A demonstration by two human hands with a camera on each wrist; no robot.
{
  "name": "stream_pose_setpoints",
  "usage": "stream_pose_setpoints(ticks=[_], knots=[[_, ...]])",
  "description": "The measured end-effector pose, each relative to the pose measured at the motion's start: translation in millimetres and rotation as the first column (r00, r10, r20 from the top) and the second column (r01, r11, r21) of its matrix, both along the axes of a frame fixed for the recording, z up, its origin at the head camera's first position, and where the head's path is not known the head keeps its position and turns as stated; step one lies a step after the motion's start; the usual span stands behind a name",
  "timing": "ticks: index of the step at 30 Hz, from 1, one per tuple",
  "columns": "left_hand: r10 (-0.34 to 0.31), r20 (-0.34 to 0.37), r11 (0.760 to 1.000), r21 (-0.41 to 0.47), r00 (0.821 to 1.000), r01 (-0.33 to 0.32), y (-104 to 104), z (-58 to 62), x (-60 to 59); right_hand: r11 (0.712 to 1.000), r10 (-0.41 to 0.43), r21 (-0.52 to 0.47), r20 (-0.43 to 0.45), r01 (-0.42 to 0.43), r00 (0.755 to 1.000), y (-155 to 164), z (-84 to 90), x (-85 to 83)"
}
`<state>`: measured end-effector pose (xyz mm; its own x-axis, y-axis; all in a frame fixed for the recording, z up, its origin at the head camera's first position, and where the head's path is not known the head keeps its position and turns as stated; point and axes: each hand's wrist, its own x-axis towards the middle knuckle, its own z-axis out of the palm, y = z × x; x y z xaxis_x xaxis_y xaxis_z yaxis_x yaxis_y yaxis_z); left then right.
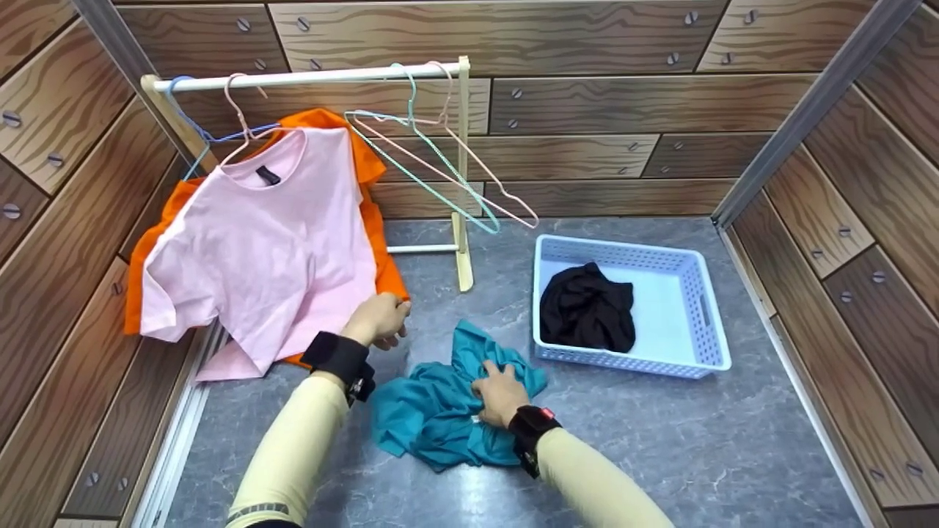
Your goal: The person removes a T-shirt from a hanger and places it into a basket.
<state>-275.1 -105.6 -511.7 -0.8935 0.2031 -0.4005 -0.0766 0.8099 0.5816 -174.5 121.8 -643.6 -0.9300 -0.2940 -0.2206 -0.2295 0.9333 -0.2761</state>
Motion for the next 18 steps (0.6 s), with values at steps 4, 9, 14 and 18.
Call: stream_pose_setpoints(ticks=[4, 9, 14, 18], knots=[[-0.003, 0.015, 1.000, 0.003, 1.000, 0.003, 0, -3.4, 1.3, 0.998, 0.026, -0.054, -0.001, -0.026, 1.000, 8, 5.5, -3.6], [-0.009, 0.045, 1.000, 0.017, 0.999, 0.008, -5, -5.6, 2.3, 0.988, 0.021, -0.150, 0.003, -0.020, 1.000, 18, 24.2, -8.1], [0.001, 0.036, 1.000, 0.030, 0.999, -0.002, -9, -4.6, 5.1, 0.981, -0.007, -0.193, -0.076, -0.007, 0.997, 31, 62.4, -24.1], [-0.007, 0.040, 0.999, 0.044, 0.999, 0.005, -12, -4.7, 8.4, 0.987, -0.054, -0.157, -0.133, 0.033, 0.990, 51, 100.8, -41.4]])
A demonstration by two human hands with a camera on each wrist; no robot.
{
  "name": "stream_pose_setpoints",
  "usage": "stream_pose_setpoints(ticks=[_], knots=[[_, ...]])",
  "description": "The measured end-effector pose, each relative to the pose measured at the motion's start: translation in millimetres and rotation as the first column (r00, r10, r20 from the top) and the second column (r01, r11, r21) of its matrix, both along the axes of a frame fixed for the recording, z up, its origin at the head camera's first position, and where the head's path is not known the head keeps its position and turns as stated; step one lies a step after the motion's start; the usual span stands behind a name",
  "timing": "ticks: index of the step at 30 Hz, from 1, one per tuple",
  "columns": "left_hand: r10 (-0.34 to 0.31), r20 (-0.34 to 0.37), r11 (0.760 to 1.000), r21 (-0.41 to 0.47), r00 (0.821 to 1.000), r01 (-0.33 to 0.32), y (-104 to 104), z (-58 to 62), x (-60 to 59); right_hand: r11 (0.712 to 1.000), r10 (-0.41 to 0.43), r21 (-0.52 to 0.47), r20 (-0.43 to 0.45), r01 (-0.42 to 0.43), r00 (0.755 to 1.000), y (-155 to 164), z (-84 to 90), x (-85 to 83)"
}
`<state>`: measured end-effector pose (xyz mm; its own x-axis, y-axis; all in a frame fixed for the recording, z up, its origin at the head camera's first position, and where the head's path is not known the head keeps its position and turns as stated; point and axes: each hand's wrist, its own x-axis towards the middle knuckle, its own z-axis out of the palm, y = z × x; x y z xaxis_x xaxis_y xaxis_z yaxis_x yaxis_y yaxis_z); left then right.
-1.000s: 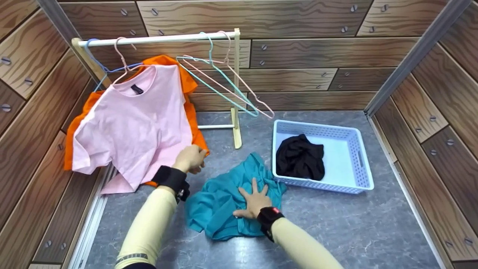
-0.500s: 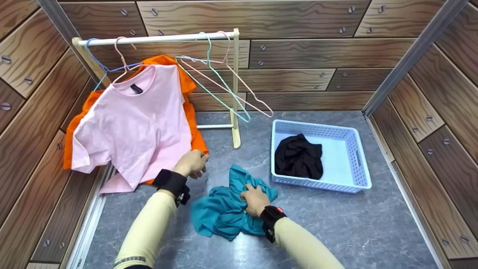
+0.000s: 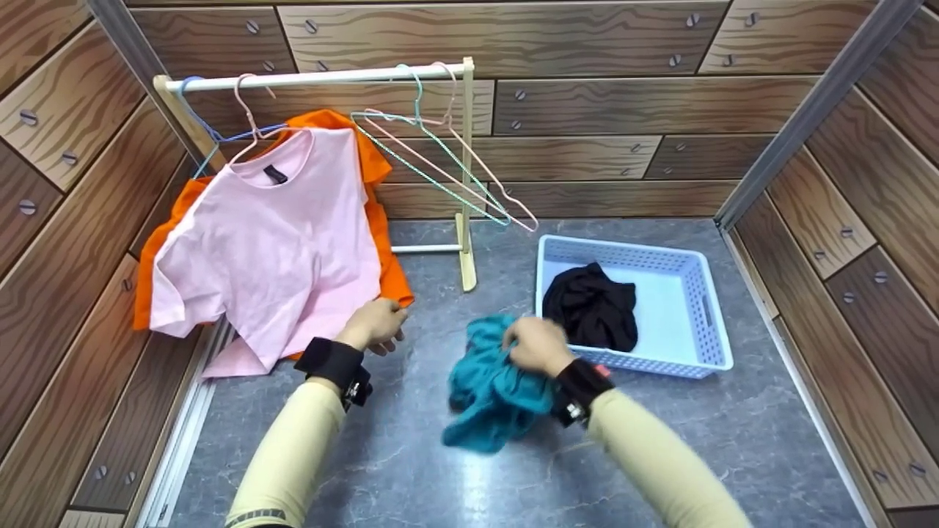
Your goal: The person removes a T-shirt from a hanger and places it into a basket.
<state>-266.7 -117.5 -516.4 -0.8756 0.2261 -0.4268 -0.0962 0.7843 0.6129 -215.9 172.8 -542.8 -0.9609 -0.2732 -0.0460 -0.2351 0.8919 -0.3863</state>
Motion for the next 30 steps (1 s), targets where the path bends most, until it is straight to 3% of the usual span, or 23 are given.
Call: stream_pose_setpoints(ticks=[6, 12, 15, 19, 22, 25, 27, 30], knots=[[0.002, 0.000, 1.000, 0.008, 1.000, -0.002, 0, -0.7, -0.5, 0.990, -0.138, -0.007, -0.078, 0.138, 0.987, 50, 53.5, -20.1], [0.008, -0.014, 0.999, 0.048, 1.000, -0.007, 3, 3.0, -1.8, 0.965, -0.257, 0.014, -0.152, 0.262, 0.954, 110, 87.7, -32.0], [0.016, -0.009, 0.997, 0.078, 1.000, -0.015, 4, 4.6, -0.6, 0.927, -0.357, 0.057, -0.169, 0.371, 0.919, 140, 102.3, -35.3], [0.034, -0.008, 0.993, 0.117, 0.999, -0.033, 2, 8.1, -0.1, 0.856, -0.491, 0.064, -0.207, 0.513, 0.846, 172, 117.0, -44.8], [0.039, -0.008, 0.991, 0.130, 0.999, -0.038, 2, 9.7, 0.4, 0.814, -0.563, 0.004, -0.242, 0.581, 0.790, 189, 117.7, -50.2], [0.047, -0.001, 0.990, 0.132, 0.999, -0.046, 1, 8.4, 1.1, 0.784, -0.610, -0.042, -0.241, 0.620, 0.755, 200, 107.1, -53.2], [0.063, 0.005, 0.989, 0.134, 0.998, -0.063, -1, 5.2, 2.2, 0.776, -0.625, -0.048, -0.194, 0.629, 0.756, 204, 92.3, -53.8], [0.070, 0.014, 0.988, 0.136, 0.997, -0.072, -5, 1.4, 4.5, 0.788, -0.615, -0.031, -0.083, 0.615, 0.784, 206, 61.7, -51.4]])
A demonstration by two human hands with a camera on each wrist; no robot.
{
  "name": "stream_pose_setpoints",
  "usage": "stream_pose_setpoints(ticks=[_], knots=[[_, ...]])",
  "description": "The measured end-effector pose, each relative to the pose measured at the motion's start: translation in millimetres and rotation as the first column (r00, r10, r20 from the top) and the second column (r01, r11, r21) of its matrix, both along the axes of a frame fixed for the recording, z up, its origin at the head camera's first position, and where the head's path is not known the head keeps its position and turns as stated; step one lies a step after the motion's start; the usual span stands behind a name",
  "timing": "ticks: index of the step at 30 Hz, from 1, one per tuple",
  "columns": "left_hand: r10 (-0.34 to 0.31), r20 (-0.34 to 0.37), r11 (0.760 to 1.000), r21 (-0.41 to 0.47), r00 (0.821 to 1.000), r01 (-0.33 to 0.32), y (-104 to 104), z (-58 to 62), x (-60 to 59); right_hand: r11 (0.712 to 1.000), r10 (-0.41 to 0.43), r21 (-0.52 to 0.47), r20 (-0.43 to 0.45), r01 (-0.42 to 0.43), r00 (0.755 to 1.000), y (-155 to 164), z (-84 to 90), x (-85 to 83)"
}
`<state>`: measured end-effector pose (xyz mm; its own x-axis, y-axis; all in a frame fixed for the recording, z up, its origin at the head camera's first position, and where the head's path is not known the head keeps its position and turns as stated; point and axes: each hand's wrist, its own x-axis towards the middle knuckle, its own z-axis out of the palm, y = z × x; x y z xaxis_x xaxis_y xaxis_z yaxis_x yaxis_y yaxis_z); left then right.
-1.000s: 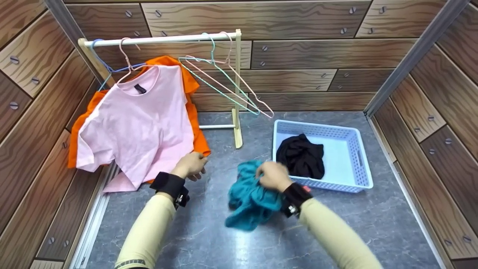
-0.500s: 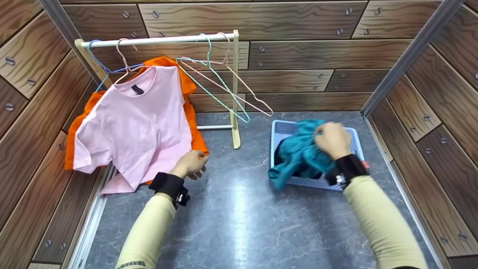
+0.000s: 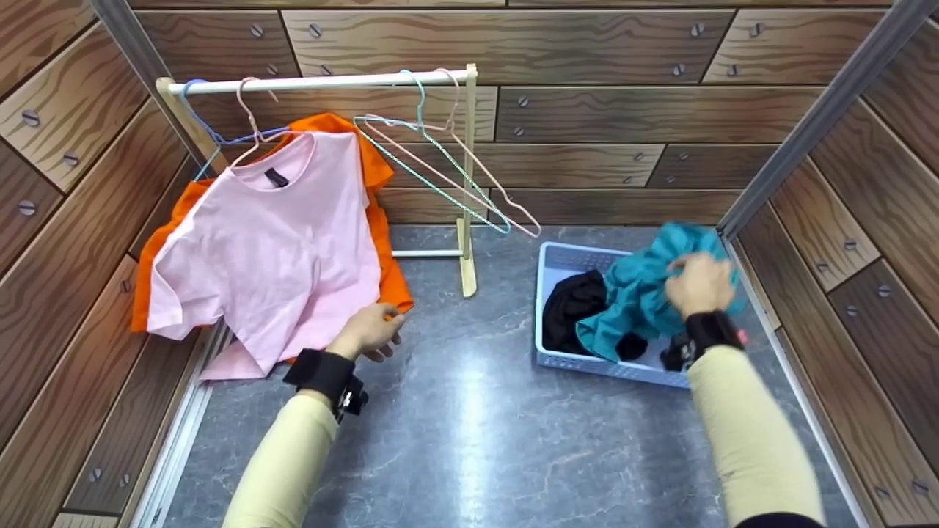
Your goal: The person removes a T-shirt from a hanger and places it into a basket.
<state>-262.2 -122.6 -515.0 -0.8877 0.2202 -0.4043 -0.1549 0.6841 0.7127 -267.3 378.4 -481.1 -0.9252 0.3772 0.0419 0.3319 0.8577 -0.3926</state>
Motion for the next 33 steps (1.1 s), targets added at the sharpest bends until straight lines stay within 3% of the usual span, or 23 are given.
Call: stream_pose_setpoints(ticks=[6, 11, 17, 22, 26, 33], knots=[[0.000, 0.010, 1.000, 0.010, 1.000, 0.000, -2, -0.4, 1.5, 0.988, 0.112, -0.122, 0.181, -0.090, 0.977, 6, -59.9, 18.3], [0.011, 0.017, 1.000, 0.006, 1.000, -0.011, -4, -0.5, 1.1, 0.989, 0.115, -0.126, 0.264, -0.084, 0.958, 7, -80.4, 29.4], [0.016, 0.013, 1.000, -0.002, 1.000, -0.016, -4, -2.2, 1.2, 0.986, 0.165, -0.037, 0.239, -0.160, 0.957, -8, -74.9, 27.2], [-0.016, 0.029, 1.000, -0.003, 0.999, 0.016, -9, 6.3, -0.7, 0.978, 0.203, 0.003, 0.248, -0.211, 0.947, -19, -57.9, 27.3], [-0.029, 0.016, 0.999, -0.016, 0.999, 0.029, -20, 26.0, -9.9, 0.960, 0.270, 0.004, 0.271, -0.281, 0.924, -30, -41.8, 29.6], [0.000, -0.031, 1.000, -0.001, 1.000, 0.000, -36, 69.0, -24.6, 0.903, 0.407, -0.004, 0.320, -0.429, 0.855, -69, -28.1, 37.1]])
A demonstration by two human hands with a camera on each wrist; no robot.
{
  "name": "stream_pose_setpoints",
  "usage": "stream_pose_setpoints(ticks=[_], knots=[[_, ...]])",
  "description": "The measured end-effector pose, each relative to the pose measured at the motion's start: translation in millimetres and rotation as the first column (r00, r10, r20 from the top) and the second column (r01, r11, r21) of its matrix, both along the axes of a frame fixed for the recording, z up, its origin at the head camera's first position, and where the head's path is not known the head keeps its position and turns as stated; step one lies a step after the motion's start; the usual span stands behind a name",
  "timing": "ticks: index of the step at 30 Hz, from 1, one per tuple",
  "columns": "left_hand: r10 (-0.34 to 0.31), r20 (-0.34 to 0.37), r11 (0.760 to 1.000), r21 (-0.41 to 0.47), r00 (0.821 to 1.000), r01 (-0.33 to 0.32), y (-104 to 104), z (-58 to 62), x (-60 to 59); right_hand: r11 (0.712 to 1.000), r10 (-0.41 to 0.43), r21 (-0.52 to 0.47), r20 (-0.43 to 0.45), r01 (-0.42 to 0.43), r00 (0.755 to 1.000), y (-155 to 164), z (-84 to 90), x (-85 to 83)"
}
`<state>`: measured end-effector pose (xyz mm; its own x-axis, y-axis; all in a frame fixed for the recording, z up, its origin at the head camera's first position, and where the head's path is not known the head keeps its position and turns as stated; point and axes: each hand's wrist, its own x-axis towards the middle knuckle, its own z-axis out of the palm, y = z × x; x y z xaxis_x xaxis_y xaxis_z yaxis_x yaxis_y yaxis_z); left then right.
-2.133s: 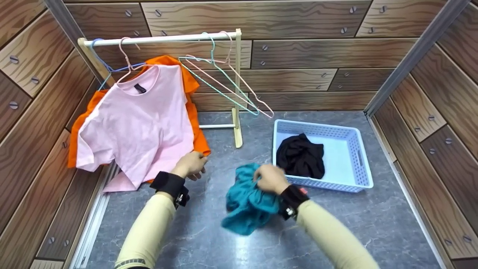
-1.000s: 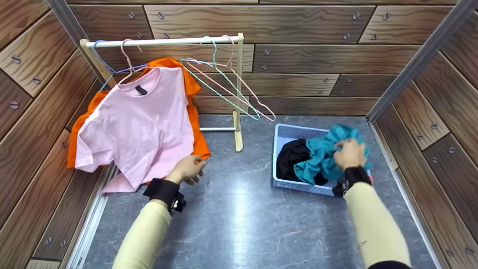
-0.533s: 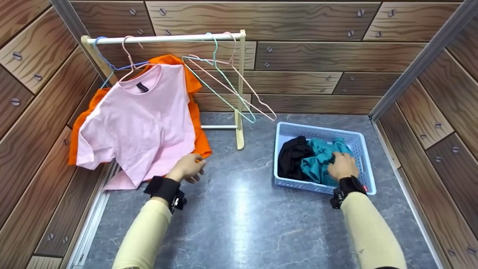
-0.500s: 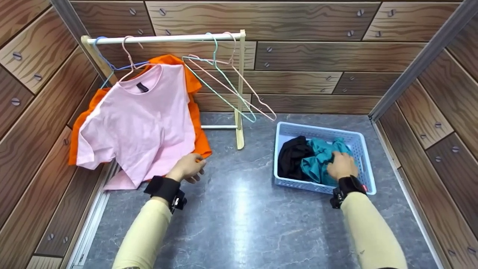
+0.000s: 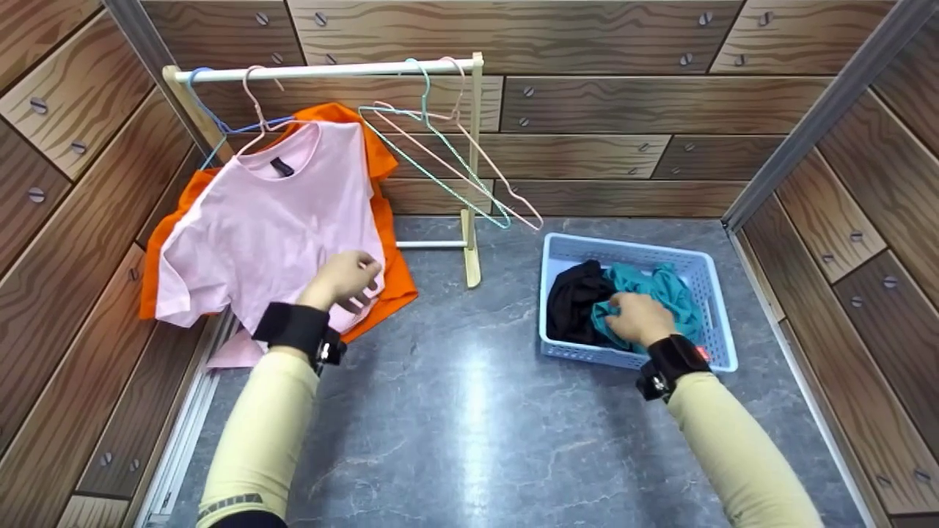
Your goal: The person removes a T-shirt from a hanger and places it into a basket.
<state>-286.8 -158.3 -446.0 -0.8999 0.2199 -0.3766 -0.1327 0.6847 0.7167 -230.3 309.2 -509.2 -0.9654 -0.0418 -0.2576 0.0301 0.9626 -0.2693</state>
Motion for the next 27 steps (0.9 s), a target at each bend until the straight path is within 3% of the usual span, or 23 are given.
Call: stream_pose_setpoints(ticks=[6, 12, 14, 17, 20, 21, 23, 27], knots=[[0.006, -0.041, 0.998, -0.066, 0.999, -0.009, -11, 27.9, -8.7, 0.996, 0.089, 0.009, -0.026, -0.089, 0.996, -40, 0.0, -1.9], [0.058, -0.179, 0.984, -0.154, 0.982, -0.086, -44, 68.6, -16.0, 0.983, 0.183, -0.006, -0.039, -0.183, 0.982, -81, -3.4, 2.2], [0.093, -0.262, 0.970, -0.194, 0.961, -0.146, -56, 82.2, -16.3, 0.977, 0.211, -0.006, -0.036, -0.212, 0.977, -92, -6.8, 5.1], [0.168, -0.403, 0.927, -0.245, 0.900, -0.283, -73, 96.2, -16.4, 0.970, 0.245, 0.008, -0.019, -0.245, 0.969, -104, -14.0, 10.1], [0.270, -0.489, 0.861, -0.264, 0.829, -0.436, -90, 101.1, -17.0, 0.966, 0.258, 0.013, 0.006, -0.258, 0.966, -112, -21.4, 15.5], [0.308, -0.490, 0.844, -0.255, 0.815, -0.472, -94, 100.6, -17.2, 0.965, 0.260, 0.010, 0.016, -0.260, 0.965, -114, -23.8, 17.4], [0.361, -0.457, 0.824, -0.251, 0.813, -0.507, -101, 97.5, -18.8, 0.967, 0.254, 0.001, 0.037, -0.254, 0.966, -114, -28.6, 21.1], [0.388, -0.397, 0.811, -0.282, 0.832, -0.513, -110, 90.5, -20.2, 0.967, 0.256, -0.016, 0.054, -0.256, 0.965, -112, -35.9, 27.7]])
